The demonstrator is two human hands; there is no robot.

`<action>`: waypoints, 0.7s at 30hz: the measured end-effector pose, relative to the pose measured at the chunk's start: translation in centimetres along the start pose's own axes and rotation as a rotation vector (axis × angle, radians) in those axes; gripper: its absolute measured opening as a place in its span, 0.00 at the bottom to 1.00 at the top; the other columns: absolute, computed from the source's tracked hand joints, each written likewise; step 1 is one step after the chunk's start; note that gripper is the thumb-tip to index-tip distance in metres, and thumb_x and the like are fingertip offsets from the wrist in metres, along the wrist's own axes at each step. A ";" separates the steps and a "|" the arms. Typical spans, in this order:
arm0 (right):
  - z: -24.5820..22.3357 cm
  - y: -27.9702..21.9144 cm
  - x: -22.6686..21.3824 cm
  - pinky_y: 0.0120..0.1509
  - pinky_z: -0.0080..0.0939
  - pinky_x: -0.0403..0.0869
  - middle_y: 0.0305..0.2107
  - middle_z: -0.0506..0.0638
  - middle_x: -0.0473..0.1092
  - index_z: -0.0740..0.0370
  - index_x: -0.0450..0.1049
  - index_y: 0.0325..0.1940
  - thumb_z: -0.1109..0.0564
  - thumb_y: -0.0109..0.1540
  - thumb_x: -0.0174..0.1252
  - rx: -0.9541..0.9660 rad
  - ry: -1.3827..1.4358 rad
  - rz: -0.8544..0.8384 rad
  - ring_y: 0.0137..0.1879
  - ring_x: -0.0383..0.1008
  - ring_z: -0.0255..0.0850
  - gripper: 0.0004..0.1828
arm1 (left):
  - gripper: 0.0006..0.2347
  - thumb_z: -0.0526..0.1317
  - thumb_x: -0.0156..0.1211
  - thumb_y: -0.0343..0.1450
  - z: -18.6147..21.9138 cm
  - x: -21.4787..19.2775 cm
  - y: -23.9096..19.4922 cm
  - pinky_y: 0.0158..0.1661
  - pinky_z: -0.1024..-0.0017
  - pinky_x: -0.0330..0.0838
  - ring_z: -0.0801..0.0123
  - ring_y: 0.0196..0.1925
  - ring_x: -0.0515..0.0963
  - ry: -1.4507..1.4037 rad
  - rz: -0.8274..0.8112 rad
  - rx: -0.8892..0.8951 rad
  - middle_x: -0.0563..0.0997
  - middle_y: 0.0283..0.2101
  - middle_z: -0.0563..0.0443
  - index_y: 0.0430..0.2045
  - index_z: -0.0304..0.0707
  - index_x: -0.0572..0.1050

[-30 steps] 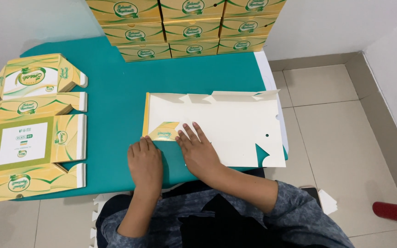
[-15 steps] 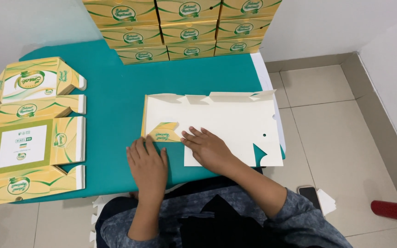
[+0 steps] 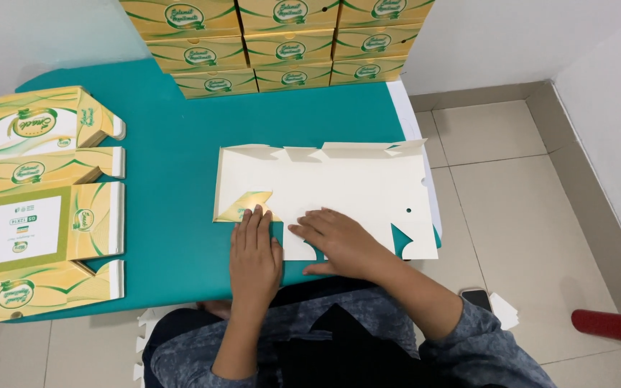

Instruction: The person folds flat cardboard pieces into small rectangular boxes on a teal table. They fold the sides, tuck flaps to form the box shape, and then place the completed boxes into a stack. The process is repeated for multiple units.

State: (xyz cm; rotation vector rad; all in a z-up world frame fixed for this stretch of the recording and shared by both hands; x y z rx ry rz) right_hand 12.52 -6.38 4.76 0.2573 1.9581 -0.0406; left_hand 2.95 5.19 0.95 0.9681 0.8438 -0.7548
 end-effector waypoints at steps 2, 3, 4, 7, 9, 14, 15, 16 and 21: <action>-0.4 -0.1 1.6 0.64 0.54 0.64 0.50 0.63 0.68 0.64 0.65 0.60 0.47 0.59 0.57 -0.033 -0.084 -0.025 0.62 0.64 0.57 0.29 | 0.17 0.34 0.41 0.71 0.1 -0.5 0.1 0.65 0.58 0.51 0.54 0.66 0.61 -0.085 -0.031 -0.035 0.66 0.60 0.43 0.56 0.37 0.65; -0.2 0.0 1.3 0.64 0.54 0.64 0.50 0.63 0.68 0.64 0.65 0.60 0.47 0.59 0.57 -0.035 -0.084 -0.024 0.62 0.64 0.57 0.29 | 0.17 0.34 0.41 0.71 -0.1 -0.2 0.1 0.65 0.58 0.51 0.54 0.66 0.61 -0.083 -0.030 -0.035 0.66 0.60 0.43 0.56 0.37 0.65; -0.1 -0.1 0.9 0.60 0.50 0.68 0.47 0.60 0.70 0.62 0.68 0.58 0.48 0.60 0.55 -0.017 -0.065 0.013 0.59 0.67 0.54 0.25 | 0.17 0.36 0.42 0.71 -0.4 0.2 -0.1 0.65 0.58 0.52 0.55 0.66 0.61 -0.082 -0.037 -0.044 0.66 0.60 0.45 0.56 0.39 0.66; 1.1 0.5 0.4 0.51 0.45 0.74 0.41 0.56 0.74 0.58 0.70 0.56 0.53 0.62 0.52 0.054 -0.081 0.167 0.52 0.73 0.50 0.19 | 0.18 0.37 0.43 0.71 -0.6 0.4 -0.3 0.64 0.58 0.53 0.56 0.66 0.61 -0.082 -0.047 -0.053 0.66 0.59 0.47 0.56 0.41 0.67; 2.2 1.5 -0.2 0.46 0.43 0.76 0.38 0.55 0.75 0.56 0.71 0.57 0.56 0.62 0.51 0.104 -0.121 0.284 0.48 0.76 0.48 0.18 | 0.18 0.37 0.43 0.71 -0.5 0.2 -0.2 0.64 0.57 0.53 0.56 0.66 0.61 -0.085 -0.042 -0.055 0.66 0.58 0.46 0.57 0.41 0.67; 4.7 3.0 1.3 0.72 0.56 0.51 0.55 0.61 0.64 0.63 0.63 0.63 0.61 0.63 0.46 0.347 -0.259 0.086 0.65 0.61 0.52 0.23 | 0.20 0.38 0.46 0.70 -0.4 0.6 -0.3 0.64 0.53 0.52 0.54 0.67 0.59 0.001 -0.083 -0.004 0.66 0.56 0.49 0.58 0.55 0.65; 4.3 2.9 1.0 0.72 0.56 0.51 0.55 0.61 0.64 0.63 0.63 0.63 0.61 0.63 0.46 0.348 -0.260 0.087 0.65 0.61 0.52 0.23 | 0.20 0.38 0.46 0.70 -0.4 0.7 -0.2 0.64 0.53 0.52 0.54 0.67 0.59 0.001 -0.082 -0.003 0.66 0.56 0.49 0.58 0.55 0.65; 3.9 2.7 0.9 0.72 0.57 0.50 0.57 0.63 0.63 0.64 0.60 0.64 0.64 0.61 0.45 0.346 -0.241 0.072 0.66 0.60 0.54 0.25 | 0.20 0.38 0.47 0.70 -0.3 0.7 -0.2 0.64 0.53 0.53 0.53 0.67 0.59 0.032 -0.082 0.008 0.66 0.56 0.48 0.59 0.56 0.65; 0.3 0.9 -1.8 0.71 0.57 0.53 0.55 0.64 0.63 0.65 0.60 0.65 0.66 0.58 0.46 0.264 -0.093 0.110 0.65 0.61 0.56 0.28 | 0.20 0.39 0.48 0.69 -0.5 1.1 -0.3 0.64 0.56 0.53 0.56 0.67 0.60 0.079 -0.093 0.003 0.66 0.56 0.49 0.58 0.57 0.65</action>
Point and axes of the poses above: each hand's wrist, its own y-axis towards the middle knuckle, its own x-axis out of the palm, z = x × y, the point moved 5 cm from there along y, towards the middle knuckle
